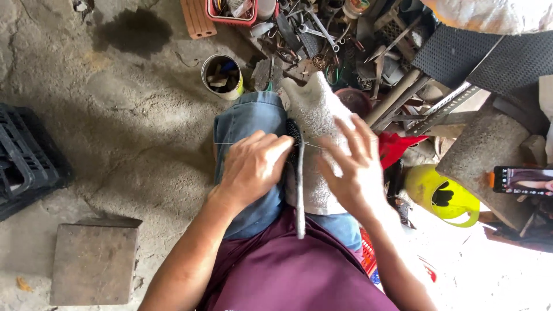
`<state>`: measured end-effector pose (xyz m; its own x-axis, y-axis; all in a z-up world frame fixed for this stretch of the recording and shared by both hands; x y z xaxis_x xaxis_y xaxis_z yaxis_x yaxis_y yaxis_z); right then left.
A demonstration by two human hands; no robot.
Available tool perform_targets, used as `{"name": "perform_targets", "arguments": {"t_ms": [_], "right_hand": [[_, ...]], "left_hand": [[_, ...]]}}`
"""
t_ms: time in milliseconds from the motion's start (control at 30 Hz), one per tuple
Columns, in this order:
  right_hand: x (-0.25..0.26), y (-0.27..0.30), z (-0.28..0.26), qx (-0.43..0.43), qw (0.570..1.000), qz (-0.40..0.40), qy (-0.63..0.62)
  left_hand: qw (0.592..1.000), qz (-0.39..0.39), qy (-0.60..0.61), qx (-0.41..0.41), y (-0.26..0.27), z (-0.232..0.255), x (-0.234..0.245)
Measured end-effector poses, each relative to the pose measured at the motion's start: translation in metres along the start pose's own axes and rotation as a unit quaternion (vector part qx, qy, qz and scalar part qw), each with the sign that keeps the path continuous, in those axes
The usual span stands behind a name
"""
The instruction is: The person sits on the floor and sews a black shoe sole using a needle and white thread. They repeatedly push the needle through the sole and pull the thread tight to secure the stitches.
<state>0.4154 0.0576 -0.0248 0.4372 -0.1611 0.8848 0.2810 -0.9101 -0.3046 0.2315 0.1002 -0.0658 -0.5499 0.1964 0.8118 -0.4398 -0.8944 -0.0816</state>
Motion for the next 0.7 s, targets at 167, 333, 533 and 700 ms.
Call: {"name": "perform_targets", "arguments": {"t_ms": [167, 333, 533, 700], "right_hand": [[-0.002, 0.001, -0.007, -0.043, 0.982, -0.051, -0.178], [0.013, 0.0, 0.003, -0.217, 0.865, -0.061, -0.448], [-0.026, -0.007, 0.011, -0.211, 0.941, -0.135, -0.229], [-0.019, -0.015, 0.004, -0.164, 0.953, -0.174, -0.185]], "left_hand": [[0.999, 0.004, 0.037, 0.038, -0.001, -0.003, 0.01], [0.999, 0.0, 0.019, 0.026, -0.005, -0.001, 0.008], [0.999, -0.005, 0.03, 0.037, -0.005, 0.001, 0.008], [0.999, 0.007, 0.001, 0.04, -0.005, -0.004, 0.003]]}}
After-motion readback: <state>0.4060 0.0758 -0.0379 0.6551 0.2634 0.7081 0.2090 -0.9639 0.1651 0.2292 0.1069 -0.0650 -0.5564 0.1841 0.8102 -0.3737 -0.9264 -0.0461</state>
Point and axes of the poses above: each hand's wrist, its own y-axis away from the middle knuckle, its own x-axis out of the back of the hand, z = x × y, the point moved 5 cm from there along -y, towards the middle knuckle, and after that the axes turned 8 degrees about x, right-handed, at the moved point
